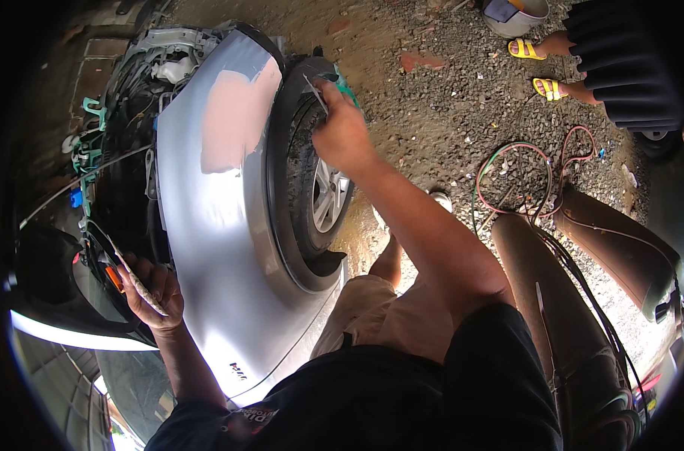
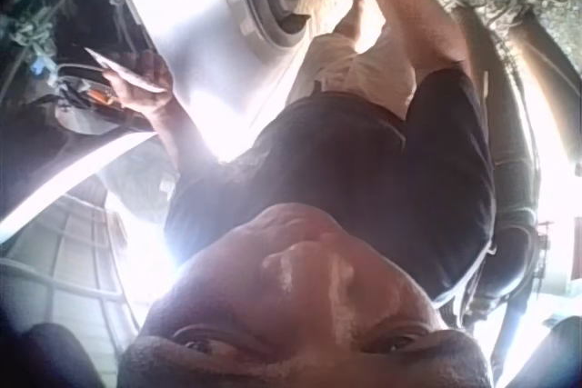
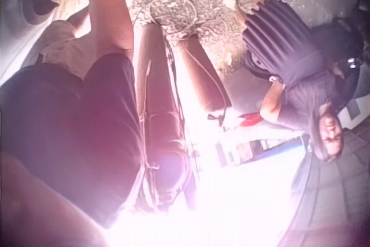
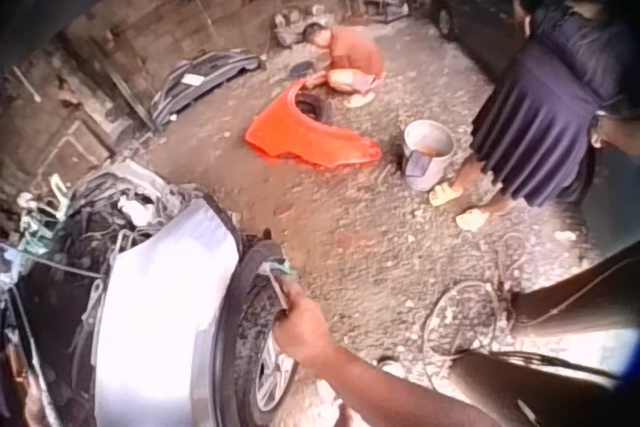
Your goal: The person applies pink body filler to a car fender using a spreader, smoothing and shaping the material over the damaged area.
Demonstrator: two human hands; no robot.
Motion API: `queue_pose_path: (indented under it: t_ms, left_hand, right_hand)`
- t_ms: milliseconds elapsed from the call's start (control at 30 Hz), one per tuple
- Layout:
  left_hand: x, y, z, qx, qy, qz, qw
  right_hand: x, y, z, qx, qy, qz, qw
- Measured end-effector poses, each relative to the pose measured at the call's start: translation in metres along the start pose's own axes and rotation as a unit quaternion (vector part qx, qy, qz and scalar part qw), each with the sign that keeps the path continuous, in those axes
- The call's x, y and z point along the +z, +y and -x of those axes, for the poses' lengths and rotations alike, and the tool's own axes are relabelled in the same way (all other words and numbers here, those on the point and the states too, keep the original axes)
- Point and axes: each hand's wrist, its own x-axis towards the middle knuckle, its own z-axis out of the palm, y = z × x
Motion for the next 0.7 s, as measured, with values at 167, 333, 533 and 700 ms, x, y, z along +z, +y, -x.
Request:
queue_pose_path:
  t_ms: [167,333,533,700]
  left_hand:
    - [-0.017,-0.006,0.019,0.01,0.053,0.009,0.998]
    - [-0.036,-0.006,0.036,0.021,0.083,0.013,0.996]
    - [-0.051,-0.003,0.048,0.013,0.124,0.035,0.992]
    - [-0.055,-0.002,0.047,0.008,0.087,0.033,0.996]
  right_hand:
    - [0.035,0.02,-0.083,0.05,-0.017,0.033,0.998]
    - [0.072,0.031,-0.121,0.046,-0.019,0.047,0.998]
    - [0.082,0.032,-0.119,0.026,0.003,0.106,0.994]
    - [0.069,0.012,-0.078,-0.056,-0.01,0.082,0.995]
